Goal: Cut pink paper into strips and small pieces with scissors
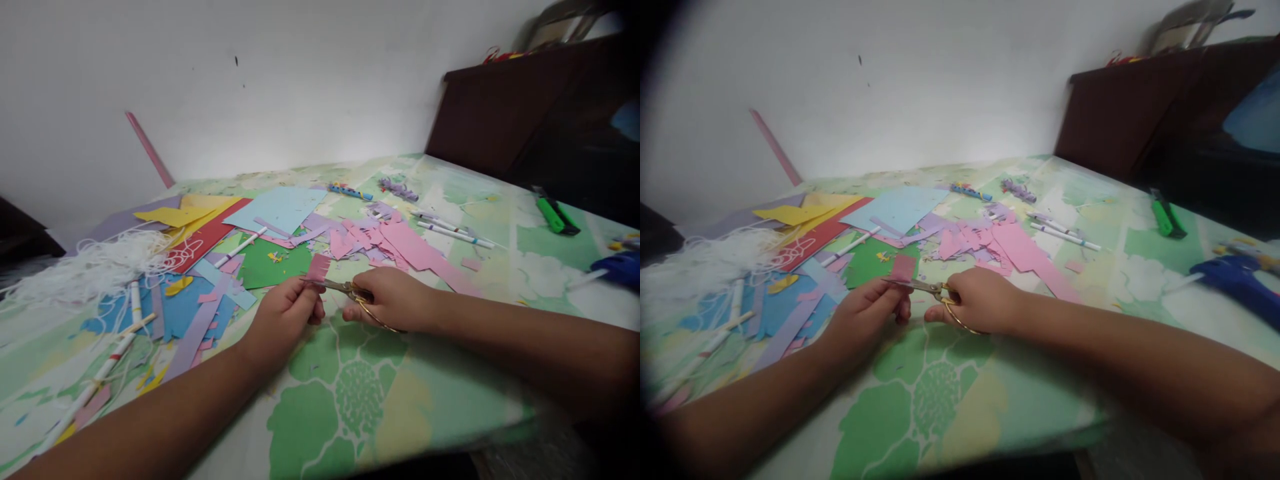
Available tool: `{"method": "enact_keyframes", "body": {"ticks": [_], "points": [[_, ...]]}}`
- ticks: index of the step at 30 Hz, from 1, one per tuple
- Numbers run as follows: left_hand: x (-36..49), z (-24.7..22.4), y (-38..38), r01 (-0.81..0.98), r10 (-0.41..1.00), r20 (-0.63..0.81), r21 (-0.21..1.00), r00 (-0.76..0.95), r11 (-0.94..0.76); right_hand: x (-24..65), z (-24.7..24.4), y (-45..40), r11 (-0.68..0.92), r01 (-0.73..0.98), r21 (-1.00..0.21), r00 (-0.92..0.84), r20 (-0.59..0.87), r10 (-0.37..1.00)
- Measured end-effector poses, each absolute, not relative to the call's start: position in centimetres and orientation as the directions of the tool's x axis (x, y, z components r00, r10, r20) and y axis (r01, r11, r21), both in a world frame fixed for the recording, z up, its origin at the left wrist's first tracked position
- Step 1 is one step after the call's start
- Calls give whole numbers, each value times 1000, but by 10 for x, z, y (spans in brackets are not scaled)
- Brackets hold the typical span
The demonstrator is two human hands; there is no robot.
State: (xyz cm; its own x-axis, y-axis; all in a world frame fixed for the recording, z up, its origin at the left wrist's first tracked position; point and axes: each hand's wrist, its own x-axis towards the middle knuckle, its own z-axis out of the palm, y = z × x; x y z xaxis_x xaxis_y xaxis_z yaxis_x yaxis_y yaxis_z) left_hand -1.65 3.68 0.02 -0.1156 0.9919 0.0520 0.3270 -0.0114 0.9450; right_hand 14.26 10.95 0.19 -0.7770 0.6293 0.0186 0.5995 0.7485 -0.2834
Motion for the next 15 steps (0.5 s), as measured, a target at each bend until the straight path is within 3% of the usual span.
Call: {"method": "enact_keyframes", "body": {"ticks": [15], "points": [[-18, -1, 37, 394, 992, 88, 918, -93, -45, 143, -2, 112, 745, 602, -286, -775, 15, 632]]}}
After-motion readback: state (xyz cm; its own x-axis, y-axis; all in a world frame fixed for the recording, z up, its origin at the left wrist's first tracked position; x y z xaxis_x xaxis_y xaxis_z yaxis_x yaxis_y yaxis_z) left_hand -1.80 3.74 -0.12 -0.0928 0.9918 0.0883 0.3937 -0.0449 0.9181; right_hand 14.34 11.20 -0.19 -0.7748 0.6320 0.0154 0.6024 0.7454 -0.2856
